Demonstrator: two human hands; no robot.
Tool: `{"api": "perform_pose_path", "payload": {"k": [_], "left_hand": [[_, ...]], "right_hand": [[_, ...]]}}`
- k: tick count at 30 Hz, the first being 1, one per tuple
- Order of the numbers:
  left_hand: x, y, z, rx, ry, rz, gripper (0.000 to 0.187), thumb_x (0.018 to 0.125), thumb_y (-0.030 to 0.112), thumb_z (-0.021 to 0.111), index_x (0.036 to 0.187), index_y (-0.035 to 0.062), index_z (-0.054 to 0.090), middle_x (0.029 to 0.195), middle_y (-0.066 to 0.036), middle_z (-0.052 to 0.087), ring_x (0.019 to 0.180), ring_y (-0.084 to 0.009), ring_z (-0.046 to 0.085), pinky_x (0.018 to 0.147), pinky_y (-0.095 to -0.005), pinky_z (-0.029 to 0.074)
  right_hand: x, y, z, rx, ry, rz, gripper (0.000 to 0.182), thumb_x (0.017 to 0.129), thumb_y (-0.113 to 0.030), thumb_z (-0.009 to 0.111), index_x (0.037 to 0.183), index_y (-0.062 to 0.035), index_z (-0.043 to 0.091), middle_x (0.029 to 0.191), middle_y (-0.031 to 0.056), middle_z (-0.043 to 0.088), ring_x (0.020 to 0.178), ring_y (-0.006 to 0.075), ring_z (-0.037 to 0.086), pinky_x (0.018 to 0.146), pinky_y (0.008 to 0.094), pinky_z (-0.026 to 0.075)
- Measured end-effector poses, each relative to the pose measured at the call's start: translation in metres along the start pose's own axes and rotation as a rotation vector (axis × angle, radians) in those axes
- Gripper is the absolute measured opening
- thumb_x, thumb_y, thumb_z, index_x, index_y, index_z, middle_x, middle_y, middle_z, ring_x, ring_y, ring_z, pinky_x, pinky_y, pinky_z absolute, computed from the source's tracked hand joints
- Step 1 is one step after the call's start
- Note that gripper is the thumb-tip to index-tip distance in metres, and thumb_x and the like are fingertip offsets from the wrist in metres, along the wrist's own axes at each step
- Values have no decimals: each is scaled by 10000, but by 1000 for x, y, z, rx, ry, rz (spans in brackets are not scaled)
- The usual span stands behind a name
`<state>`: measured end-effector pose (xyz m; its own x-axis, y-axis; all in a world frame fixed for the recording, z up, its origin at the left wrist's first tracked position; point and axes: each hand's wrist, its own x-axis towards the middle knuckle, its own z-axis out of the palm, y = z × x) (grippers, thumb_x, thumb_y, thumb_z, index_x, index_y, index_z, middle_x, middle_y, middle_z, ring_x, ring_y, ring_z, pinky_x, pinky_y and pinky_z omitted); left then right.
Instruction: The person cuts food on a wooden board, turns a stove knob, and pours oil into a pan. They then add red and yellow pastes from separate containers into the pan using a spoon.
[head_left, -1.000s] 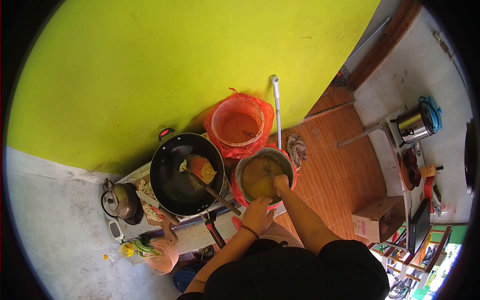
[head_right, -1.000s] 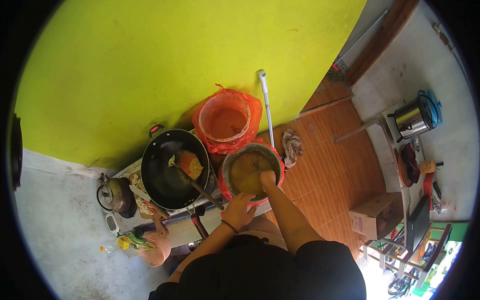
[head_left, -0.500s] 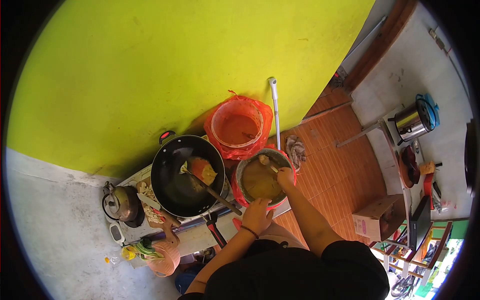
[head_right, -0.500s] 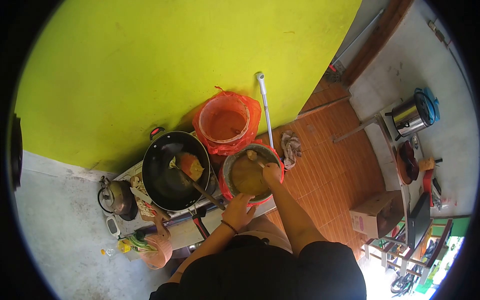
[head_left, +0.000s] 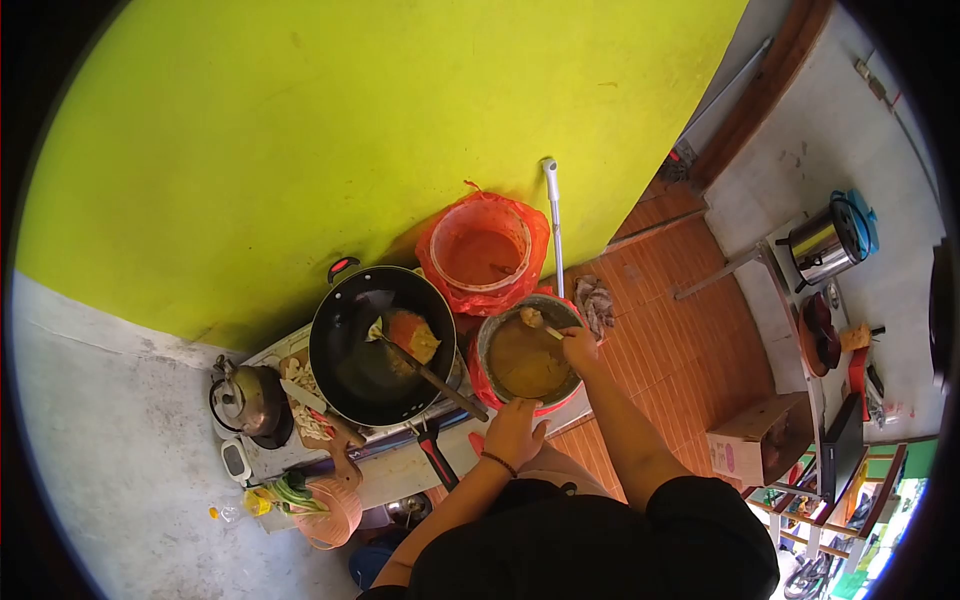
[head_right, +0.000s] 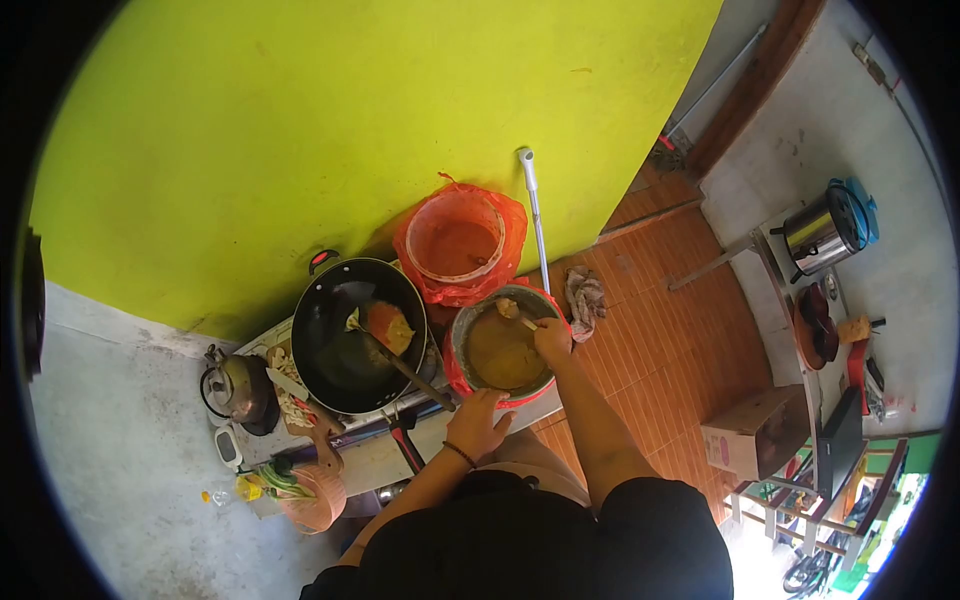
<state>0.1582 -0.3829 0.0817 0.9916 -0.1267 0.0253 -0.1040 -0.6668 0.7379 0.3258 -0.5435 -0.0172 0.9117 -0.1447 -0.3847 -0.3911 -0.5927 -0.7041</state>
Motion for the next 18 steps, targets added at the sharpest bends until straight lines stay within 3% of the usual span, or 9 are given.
{"api": "perform_pose_path", "payload": {"k": [5, 10, 13, 18], "left_hand": [[0, 2, -7, -9, 1, -7, 391, 807, 210, 699, 1122, 3, 594, 1044, -190, 605, 1013, -371, 577, 884, -435, 466], [0, 2, -11, 15, 73, 30, 445, 798, 192, 702, 1172, -7, 564, 1135, -211, 572, 1082, -382, 545, 934, -449, 444], [-2, 6, -20, 84, 177, 14, 492, 796, 189, 708, 1216, -8, 545, 1225, -230, 535, 1137, -396, 520, 972, -467, 422], [-9, -1, -38, 41, 299, -86, 543, 778, 183, 734, 1248, 7, 528, 1275, -238, 508, 1174, -409, 495, 997, -480, 402]], "right_hand": [[-15, 30, 4, -22, 14, -115, 313, 766, -185, 603, 1028, -102, 752, 856, 120, 728, 797, 218, 694, 734, 337, 514], [-63, -18, -33, 36, -81, -225, 320, 781, -136, 594, 1060, -68, 736, 826, 105, 726, 759, 171, 680, 692, 316, 504], [-81, -57, -42, 53, -145, -326, 325, 794, -180, 549, 1042, -76, 731, 871, 187, 697, 847, 334, 688, 768, 402, 523], [-105, -115, -13, 9, -139, -611, 262, 789, -129, 561, 984, -36, 710, 847, 216, 668, 834, 383, 651, 742, 449, 511]]}}
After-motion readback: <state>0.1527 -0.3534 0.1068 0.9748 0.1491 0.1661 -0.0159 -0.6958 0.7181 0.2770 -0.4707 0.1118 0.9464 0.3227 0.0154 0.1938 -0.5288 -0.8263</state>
